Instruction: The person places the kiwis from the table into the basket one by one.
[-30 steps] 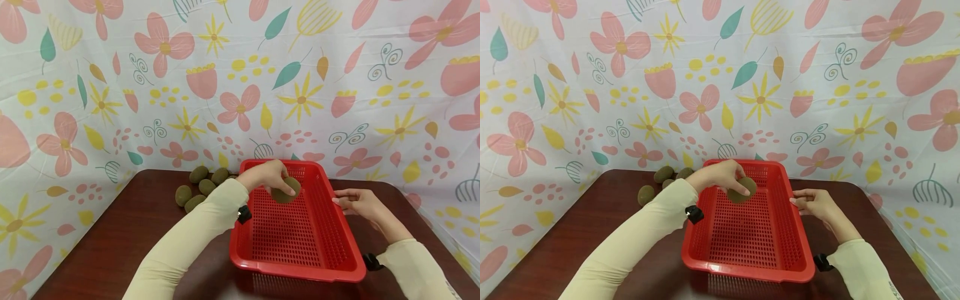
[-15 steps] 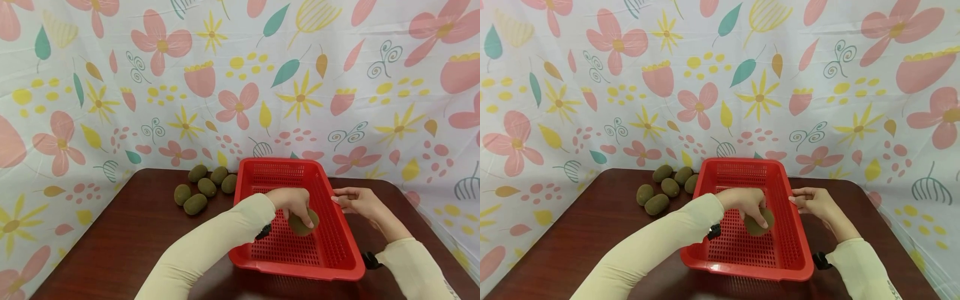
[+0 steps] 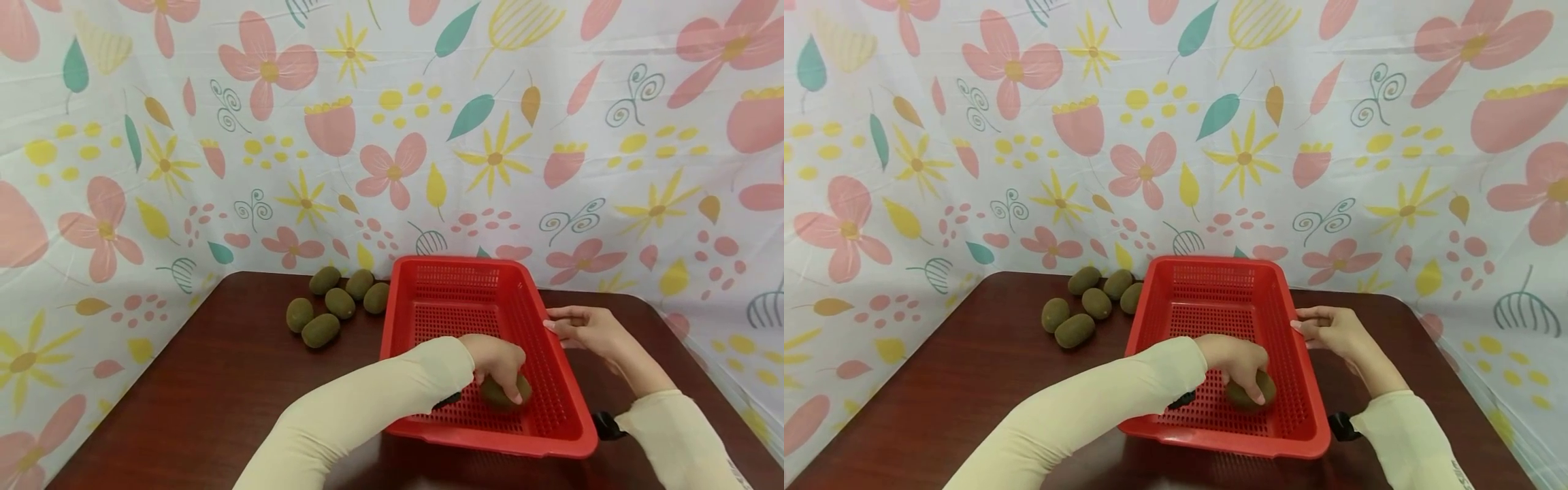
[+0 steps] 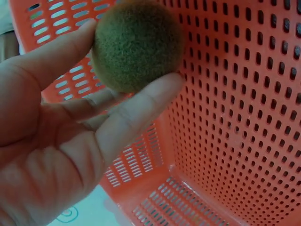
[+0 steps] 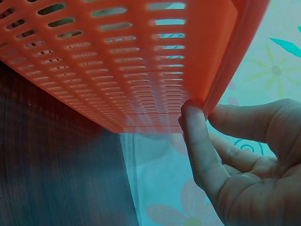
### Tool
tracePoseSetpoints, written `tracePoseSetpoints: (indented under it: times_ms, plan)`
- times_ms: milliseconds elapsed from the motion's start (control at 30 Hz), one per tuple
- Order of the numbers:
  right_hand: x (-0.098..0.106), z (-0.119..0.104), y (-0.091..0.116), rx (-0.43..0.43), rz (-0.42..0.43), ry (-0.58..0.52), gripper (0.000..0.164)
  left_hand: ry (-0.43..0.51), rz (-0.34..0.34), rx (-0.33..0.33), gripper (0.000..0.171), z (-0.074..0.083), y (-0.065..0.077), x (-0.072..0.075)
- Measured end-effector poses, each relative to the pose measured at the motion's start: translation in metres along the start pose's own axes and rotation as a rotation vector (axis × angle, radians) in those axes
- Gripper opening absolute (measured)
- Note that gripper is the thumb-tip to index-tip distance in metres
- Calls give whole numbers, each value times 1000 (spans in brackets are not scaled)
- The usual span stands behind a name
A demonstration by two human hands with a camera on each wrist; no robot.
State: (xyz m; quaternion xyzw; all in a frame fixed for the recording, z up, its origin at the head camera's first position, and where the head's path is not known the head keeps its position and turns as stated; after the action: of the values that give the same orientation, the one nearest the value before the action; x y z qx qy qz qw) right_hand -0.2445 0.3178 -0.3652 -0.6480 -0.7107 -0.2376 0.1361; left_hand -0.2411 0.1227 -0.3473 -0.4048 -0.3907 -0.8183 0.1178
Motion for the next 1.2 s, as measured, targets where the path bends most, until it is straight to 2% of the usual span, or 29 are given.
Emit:
tracePoseSetpoints:
  times_ms: [100, 200, 400, 667, 800, 933, 1067, 1200]
  plan:
    - [0, 1, 1, 5, 4, -3, 61, -82, -23, -41, 49, 1, -2, -4]
    - [0, 2, 2, 2, 5, -2, 62, -127, -43, -66, 38, 2, -5, -9]
    - [-1, 2, 2, -7, 10, -10, 63, -143, -55, -57, 32, 3, -9, -13]
    - [-1, 2, 0, 4, 3, -17, 61, -143, -58, -31, 26, 0, -9, -12]
    - [-1, 2, 1, 9, 3, -16, 60, -129, -54, -34, 29, 0, -8, -11]
    - [0, 2, 1, 15, 0, -16, 61, -74, -36, -12, 42, 1, -5, -10]
    - [0, 2, 1, 19, -2, -17, 61, -103, -30, -12, 48, 1, -3, -9]
    - [0, 1, 1, 25, -3, -13, 60, -144, -23, -27, 45, 0, -5, -9]
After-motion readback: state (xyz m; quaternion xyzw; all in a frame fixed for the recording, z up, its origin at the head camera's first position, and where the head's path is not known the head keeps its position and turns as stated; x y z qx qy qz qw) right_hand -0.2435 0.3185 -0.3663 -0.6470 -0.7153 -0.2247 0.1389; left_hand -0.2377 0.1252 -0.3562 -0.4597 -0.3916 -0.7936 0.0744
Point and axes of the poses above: each hand's wrist, its own y-axis away from the middle knuckle, its own x-axis out of the back of the hand, z = x × y, the point moved 1 cm from there along -y, towards the middle knuckle, and after that the axes turned 5 degrees about -x, right-handed, at the moved point
